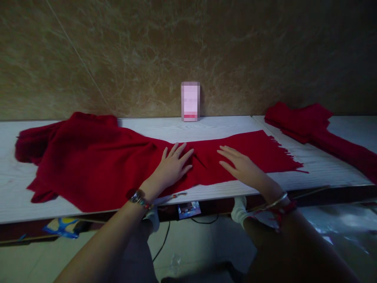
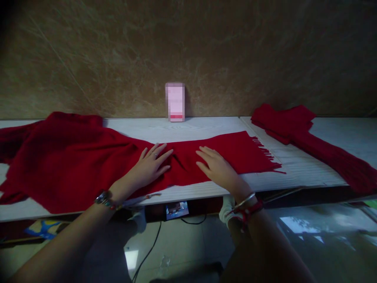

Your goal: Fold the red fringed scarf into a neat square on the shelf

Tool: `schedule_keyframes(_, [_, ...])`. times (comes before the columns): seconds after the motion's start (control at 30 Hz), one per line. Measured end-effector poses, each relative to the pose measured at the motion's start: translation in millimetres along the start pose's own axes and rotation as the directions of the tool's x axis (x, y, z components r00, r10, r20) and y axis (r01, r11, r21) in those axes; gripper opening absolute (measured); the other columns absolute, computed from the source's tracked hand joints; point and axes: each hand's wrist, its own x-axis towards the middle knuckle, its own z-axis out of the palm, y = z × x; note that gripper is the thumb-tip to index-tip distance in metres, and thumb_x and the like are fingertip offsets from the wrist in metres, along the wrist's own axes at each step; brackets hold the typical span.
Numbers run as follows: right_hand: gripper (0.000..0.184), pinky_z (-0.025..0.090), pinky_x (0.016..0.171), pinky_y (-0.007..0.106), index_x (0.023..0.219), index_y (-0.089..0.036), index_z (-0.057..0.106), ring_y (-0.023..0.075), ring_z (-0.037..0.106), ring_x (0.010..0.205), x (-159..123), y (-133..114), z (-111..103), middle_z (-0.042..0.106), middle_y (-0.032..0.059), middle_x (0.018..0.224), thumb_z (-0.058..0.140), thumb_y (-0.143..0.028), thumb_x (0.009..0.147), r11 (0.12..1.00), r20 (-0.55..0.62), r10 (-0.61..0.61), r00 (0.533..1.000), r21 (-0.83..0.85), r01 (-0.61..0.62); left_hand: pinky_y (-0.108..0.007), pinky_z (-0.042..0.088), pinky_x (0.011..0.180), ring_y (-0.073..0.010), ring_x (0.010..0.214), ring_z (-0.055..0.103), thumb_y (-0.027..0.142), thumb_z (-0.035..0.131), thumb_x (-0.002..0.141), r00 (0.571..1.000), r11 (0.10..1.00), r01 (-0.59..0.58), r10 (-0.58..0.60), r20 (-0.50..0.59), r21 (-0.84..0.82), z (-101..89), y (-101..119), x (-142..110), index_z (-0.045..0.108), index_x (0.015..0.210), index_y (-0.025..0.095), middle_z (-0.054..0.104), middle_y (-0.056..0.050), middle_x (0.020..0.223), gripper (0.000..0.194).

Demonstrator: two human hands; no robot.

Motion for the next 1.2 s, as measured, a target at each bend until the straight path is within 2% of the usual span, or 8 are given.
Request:
schedule_keyframes(0.17, [0.042, 0.035, 0.107, 0.047, 0.131, -0.020, 0.051, 0.0220, 0.044, 0.128, 9, -30, 25, 0.050, 0.0092, 0.138, 0.042, -0.029, 0.090, 0.986, 0.044, -0.157, 0.987, 0.058, 0.155, -0.065, 0.031, 0.099, -0.0393, 0.138, 0.019, 0.040, 0.041, 0.093, 0.980, 0.980, 0.190, -0.186, 0.066, -0.055, 4.3, 1, -4, 0.028, 0.144, 0.026, 0.022, -0.015, 0.152, 0.054])
schedule_keyframes(0.33, [0.045, 0.034, 0.107, 0.049, 0.134, -0.020, 0.047, 0.0232, 0.043, 0.129, 11, -33, 34, 0.051, 0.0093, 0.138, 0.044, -0.029, 0.090, 0.988, -0.012, -0.143, 0.990, 0.049, 0.143, -0.064, 0.033, 0.098, -0.0372, 0.137, 0.023, 0.022, 0.032, 0.095, 0.983, 0.981, 0.185, -0.184, 0.020, -0.064, 8.3, -4, -3, 0.039, 0.138, 0.030, 0.027, -0.012, 0.151, 0.045])
schedule_keyframes(0.5, [0.050, 0.034, 0.106, 0.052, 0.136, -0.024, 0.044, 0.0254, 0.043, 0.129, 9, -34, 31, 0.050, 0.0091, 0.138, 0.049, -0.031, 0.087, 0.985, -0.013, -0.165, 0.986, 0.051, 0.165, -0.048, 0.039, 0.102, -0.0279, 0.132, 0.036, 0.008, 0.030, 0.089, 0.992, 0.993, 0.108, -0.110, -0.063, -0.037, 6.8, -16, -7, 0.040, 0.138, 0.019, 0.036, -0.017, 0.145, 0.051])
schedule_keyframes(0.6, [0.051, 0.035, 0.106, 0.050, 0.136, -0.024, 0.044, 0.0244, 0.046, 0.126, 7, -34, 29, 0.053, 0.0084, 0.135, 0.051, -0.029, 0.085, 0.981, -0.035, -0.171, 0.985, 0.092, 0.173, -0.041, 0.042, 0.101, -0.0248, 0.128, 0.042, 0.003, 0.030, 0.085, 0.985, 0.990, 0.139, -0.138, -0.100, -0.001, 3.5, -28, -7, 0.044, 0.135, 0.013, 0.043, -0.018, 0.140, 0.052])
schedule_keyframes(0.77, [0.051, 0.039, 0.105, 0.044, 0.134, -0.019, 0.046, 0.0215, 0.050, 0.122, 7, -34, 27, 0.055, 0.0093, 0.133, 0.046, -0.017, 0.084, 0.981, -0.066, -0.120, 0.991, 0.147, 0.129, -0.040, 0.046, 0.095, -0.0263, 0.123, 0.047, 0.005, 0.034, 0.084, 0.967, 0.970, 0.219, -0.201, -0.156, 0.109, -3.4, -42, -3, 0.052, 0.128, 0.013, 0.049, -0.016, 0.135, 0.048])
schedule_keyframes(0.9, [0.051, 0.041, 0.104, 0.042, 0.131, -0.020, 0.050, 0.0191, 0.053, 0.118, 6, -33, 26, 0.059, 0.0064, 0.128, 0.041, -0.009, 0.082, 0.982, -0.105, -0.121, 0.987, 0.136, 0.134, -0.039, 0.050, 0.084, -0.0260, 0.104, 0.060, 0.008, 0.036, 0.084, 0.969, 0.962, 0.216, -0.189, -0.161, 0.167, -9.9, -44, 2, 0.061, 0.115, 0.014, 0.064, -0.015, 0.113, 0.041])
schedule_keyframes(1.0, [0.049, 0.042, 0.103, 0.042, 0.128, -0.023, 0.053, 0.0185, 0.055, 0.116, 4, -32, 27, 0.062, 0.0049, 0.125, 0.038, -0.008, 0.084, 0.979, -0.138, -0.155, 0.978, 0.112, 0.171, -0.041, 0.048, 0.081, -0.0259, 0.092, 0.062, 0.012, 0.036, 0.085, 0.966, 0.958, 0.223, -0.193, -0.172, 0.182, -12.6, -45, 4, 0.067, 0.100, 0.015, 0.067, -0.013, 0.098, 0.034])
schedule_keyframes(1.2, [0.048, 0.040, 0.102, 0.047, 0.127, -0.026, 0.054, 0.0203, 0.056, 0.114, 3, -30, 28, 0.064, 0.0037, 0.122, 0.039, -0.009, 0.085, 0.987, -0.193, -0.136, 0.972, 0.064, 0.151, -0.048, 0.032, 0.104, -0.0204, 0.091, 0.057, 0.015, 0.033, 0.086, 0.922, 0.979, 0.176, -0.126, -0.367, 0.105, -21.0, -56, -3, 0.064, 0.098, 0.020, 0.062, -0.007, 0.095, 0.033])
